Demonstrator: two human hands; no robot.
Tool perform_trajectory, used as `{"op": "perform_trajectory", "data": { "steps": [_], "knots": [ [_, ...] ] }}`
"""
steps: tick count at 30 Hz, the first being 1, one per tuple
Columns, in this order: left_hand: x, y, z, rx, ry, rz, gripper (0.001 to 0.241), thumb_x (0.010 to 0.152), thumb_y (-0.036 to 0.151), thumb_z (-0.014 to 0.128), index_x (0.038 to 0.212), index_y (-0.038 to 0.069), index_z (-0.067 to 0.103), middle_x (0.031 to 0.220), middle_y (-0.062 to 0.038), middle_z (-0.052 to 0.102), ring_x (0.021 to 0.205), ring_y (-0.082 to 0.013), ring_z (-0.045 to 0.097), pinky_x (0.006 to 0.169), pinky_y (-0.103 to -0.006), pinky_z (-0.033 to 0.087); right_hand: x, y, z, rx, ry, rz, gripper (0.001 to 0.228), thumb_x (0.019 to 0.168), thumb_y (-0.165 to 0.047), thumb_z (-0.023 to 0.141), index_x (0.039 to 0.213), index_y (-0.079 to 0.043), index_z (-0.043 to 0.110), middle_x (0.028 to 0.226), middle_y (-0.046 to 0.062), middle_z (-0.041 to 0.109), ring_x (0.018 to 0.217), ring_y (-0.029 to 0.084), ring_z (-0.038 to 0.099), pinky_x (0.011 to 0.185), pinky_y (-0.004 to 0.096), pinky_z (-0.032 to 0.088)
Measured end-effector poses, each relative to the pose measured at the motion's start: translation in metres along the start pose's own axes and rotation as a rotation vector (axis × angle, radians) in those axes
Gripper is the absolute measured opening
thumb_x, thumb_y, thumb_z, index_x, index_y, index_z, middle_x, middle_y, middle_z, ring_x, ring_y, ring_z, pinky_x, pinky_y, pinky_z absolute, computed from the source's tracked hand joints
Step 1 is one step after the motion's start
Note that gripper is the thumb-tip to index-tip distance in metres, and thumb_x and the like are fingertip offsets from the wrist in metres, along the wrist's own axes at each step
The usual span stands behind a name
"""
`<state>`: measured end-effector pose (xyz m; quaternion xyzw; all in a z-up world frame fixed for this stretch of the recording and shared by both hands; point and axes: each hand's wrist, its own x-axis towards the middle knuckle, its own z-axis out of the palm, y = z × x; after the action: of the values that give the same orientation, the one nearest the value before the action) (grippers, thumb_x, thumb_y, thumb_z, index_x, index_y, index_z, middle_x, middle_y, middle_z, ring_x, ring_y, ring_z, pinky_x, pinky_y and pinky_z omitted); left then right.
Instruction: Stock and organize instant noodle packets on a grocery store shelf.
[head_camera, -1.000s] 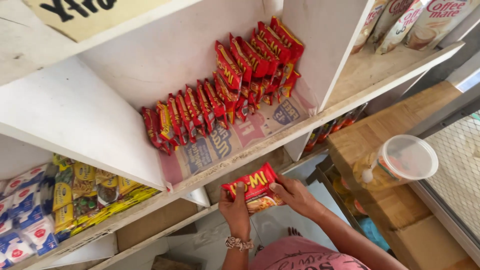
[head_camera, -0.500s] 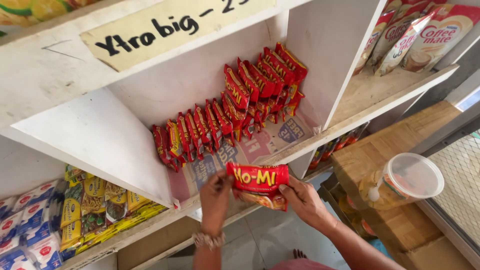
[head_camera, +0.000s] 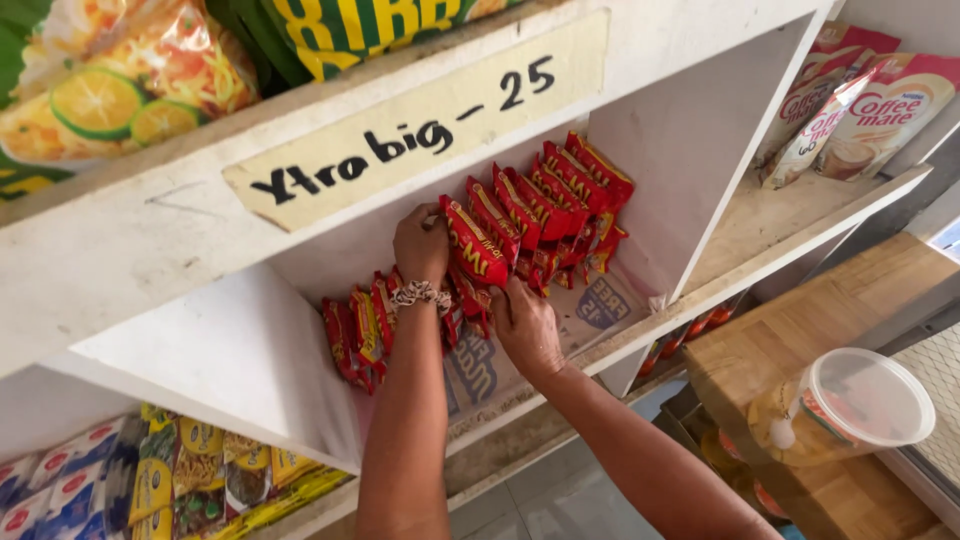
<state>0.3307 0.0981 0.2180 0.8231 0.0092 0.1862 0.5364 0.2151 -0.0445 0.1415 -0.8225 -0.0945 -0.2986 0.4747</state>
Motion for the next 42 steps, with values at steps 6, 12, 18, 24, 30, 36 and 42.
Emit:
{"op": "perform_trajectory", "data": {
  "steps": [6, 12, 18, 24, 30, 36, 42],
  "knots": [
    [0.023, -0.039, 0.034, 0.208, 0.265, 0.013, 0.025, 0.093, 0.020, 0.065, 0.112, 0.013, 0.080, 0.113, -0.013, 0.074, 0.092, -0.0319, 0.074, 0.077, -0.0446, 0.059, 0.017, 0.011, 0.025, -0.092, 0.059, 0.031, 0.014, 0.101, -0.017, 0.061, 0.097, -0.005, 0.055, 0.070, 0.021, 0.067, 0.059, 0.042, 0.065, 0.051, 0.052, 0.050],
    [0.017, -0.030, 0.039, 0.197, 0.265, -0.086, 0.025, 0.096, 0.023, 0.063, 0.112, 0.012, 0.079, 0.112, -0.014, 0.076, 0.096, -0.0311, 0.074, 0.082, -0.0437, 0.059, 0.022, 0.020, 0.043, -0.091, 0.135, 0.058, 0.015, 0.101, -0.019, 0.063, 0.095, -0.008, 0.054, 0.067, 0.021, 0.065, 0.062, 0.043, 0.066, 0.051, 0.053, 0.049],
    [-0.016, -0.029, 0.030, -0.245, 0.235, -0.174, 0.041, 0.102, 0.026, 0.046, 0.129, 0.007, 0.069, 0.124, -0.016, 0.075, 0.109, -0.0299, 0.076, 0.096, -0.0432, 0.061, 0.024, 0.017, 0.039, -0.097, 0.073, 0.149, 0.018, 0.103, -0.024, 0.060, 0.098, -0.008, 0.054, 0.066, 0.021, 0.066, 0.059, 0.042, 0.066, 0.051, 0.053, 0.050],
    [-0.045, -0.048, 0.071, -0.463, 0.007, -0.127, 0.065, 0.107, 0.043, 0.028, 0.162, 0.008, 0.021, 0.171, -0.015, 0.016, 0.157, -0.0281, 0.016, 0.126, -0.0430, 0.016, 0.018, 0.031, 0.038, -0.190, 0.068, 0.087, 0.017, 0.101, -0.027, 0.059, 0.102, -0.010, 0.060, 0.074, 0.020, 0.070, 0.062, 0.041, 0.068, 0.056, 0.053, 0.053],
    [-0.037, -0.031, 0.057, -0.469, -0.088, -0.151, 0.070, 0.104, 0.049, 0.026, 0.163, 0.011, 0.018, 0.171, -0.010, 0.016, 0.156, -0.0258, 0.021, 0.125, -0.0399, 0.017, 0.016, 0.022, 0.027, -0.223, -0.087, 0.160, 0.018, 0.098, -0.028, 0.063, 0.102, -0.011, 0.065, 0.076, 0.022, 0.071, 0.068, 0.042, 0.071, 0.065, 0.053, 0.055],
    [-0.024, -0.066, 0.073, -0.324, -0.085, -0.042, 0.075, 0.106, 0.053, 0.027, 0.164, 0.008, 0.012, 0.174, -0.011, 0.005, 0.160, -0.0252, 0.001, 0.128, -0.0393, 0.004, 0.006, 0.030, 0.031, -0.207, -0.098, 0.080, 0.016, 0.093, -0.021, 0.063, 0.103, -0.008, 0.064, 0.076, 0.024, 0.071, 0.071, 0.043, 0.069, 0.064, 0.055, 0.053],
    [-0.035, -0.037, 0.066, -0.277, -0.104, -0.114, 0.077, 0.104, 0.057, 0.024, 0.164, 0.010, 0.010, 0.173, -0.013, 0.001, 0.159, -0.0287, -0.003, 0.127, -0.0428, 0.003, -0.019, 0.020, -0.005, -0.152, -0.205, 0.068, 0.020, 0.096, -0.022, 0.062, 0.108, -0.007, 0.065, 0.075, 0.019, 0.072, 0.061, 0.036, 0.070, 0.057, 0.048, 0.054]
  ]
}}
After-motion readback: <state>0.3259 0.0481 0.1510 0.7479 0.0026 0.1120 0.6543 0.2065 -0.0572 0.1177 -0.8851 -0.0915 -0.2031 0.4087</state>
